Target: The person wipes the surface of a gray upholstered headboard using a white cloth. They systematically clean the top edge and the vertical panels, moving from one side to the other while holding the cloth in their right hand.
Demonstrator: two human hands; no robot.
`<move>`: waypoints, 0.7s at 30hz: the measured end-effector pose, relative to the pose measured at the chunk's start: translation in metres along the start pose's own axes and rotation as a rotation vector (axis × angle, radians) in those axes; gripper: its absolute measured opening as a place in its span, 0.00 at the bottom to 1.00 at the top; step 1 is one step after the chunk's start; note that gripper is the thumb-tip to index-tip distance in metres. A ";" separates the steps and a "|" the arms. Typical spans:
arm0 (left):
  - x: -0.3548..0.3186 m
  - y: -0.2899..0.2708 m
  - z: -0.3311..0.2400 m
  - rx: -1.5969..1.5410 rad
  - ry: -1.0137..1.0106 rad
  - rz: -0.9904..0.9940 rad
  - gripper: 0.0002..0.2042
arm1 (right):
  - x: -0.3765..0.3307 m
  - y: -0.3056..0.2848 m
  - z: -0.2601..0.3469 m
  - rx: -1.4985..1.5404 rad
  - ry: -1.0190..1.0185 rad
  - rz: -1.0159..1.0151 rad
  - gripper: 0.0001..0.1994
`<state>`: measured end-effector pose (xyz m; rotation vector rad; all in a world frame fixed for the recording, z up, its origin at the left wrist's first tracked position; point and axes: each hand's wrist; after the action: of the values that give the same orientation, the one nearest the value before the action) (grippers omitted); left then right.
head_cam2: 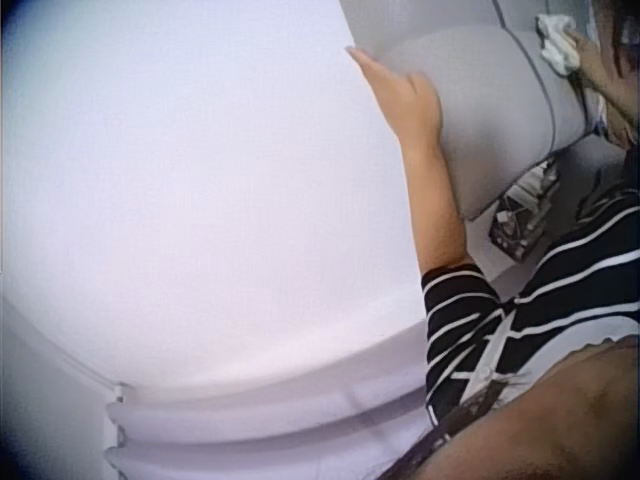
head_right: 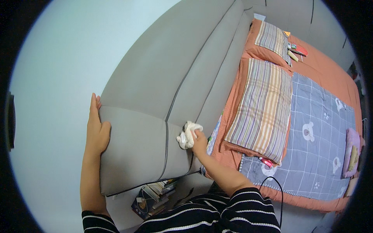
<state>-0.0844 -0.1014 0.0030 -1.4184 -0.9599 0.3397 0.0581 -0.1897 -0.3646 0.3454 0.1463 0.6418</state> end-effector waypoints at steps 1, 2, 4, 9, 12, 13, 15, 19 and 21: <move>0.001 -0.002 0.001 0.093 0.082 -0.011 0.37 | 0.018 -0.008 -0.001 -0.128 0.078 0.045 0.13; -0.001 -0.002 0.004 0.184 0.151 -0.005 0.35 | 0.036 -0.002 0.026 -0.109 0.052 0.148 0.15; -0.004 0.000 -0.004 0.289 0.248 0.023 0.33 | 0.061 0.019 0.059 -0.198 -0.034 0.156 0.19; -0.002 0.002 -0.007 0.366 0.281 0.093 0.30 | -0.003 0.050 0.051 -0.219 -0.338 0.140 0.17; 0.001 0.004 -0.009 0.420 0.281 0.105 0.30 | -0.027 0.022 0.063 -0.290 -0.093 0.288 0.11; 0.000 0.004 -0.009 0.410 0.278 0.108 0.30 | -0.050 0.014 0.060 -0.309 -0.174 0.322 0.10; -0.004 0.001 -0.007 0.398 0.256 0.100 0.30 | -0.103 0.000 0.076 -0.251 -0.157 0.534 0.12; -0.004 0.002 -0.007 0.404 0.284 0.097 0.31 | -0.140 -0.007 0.080 -0.153 -0.369 0.543 0.18; -0.004 0.002 -0.007 0.387 0.290 0.090 0.31 | -0.124 0.012 0.060 -0.144 -0.271 0.476 0.22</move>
<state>-0.0811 -0.1082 0.0012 -1.1191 -0.5584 0.3532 -0.0326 -0.2720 -0.3008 0.3268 -0.2488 1.0612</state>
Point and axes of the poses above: each hand's wrist, its own x-axis towards the middle knuckle, its own y-axis out of the palm, z = x × y, and after that the axes turned 11 degrees about x, right-handed
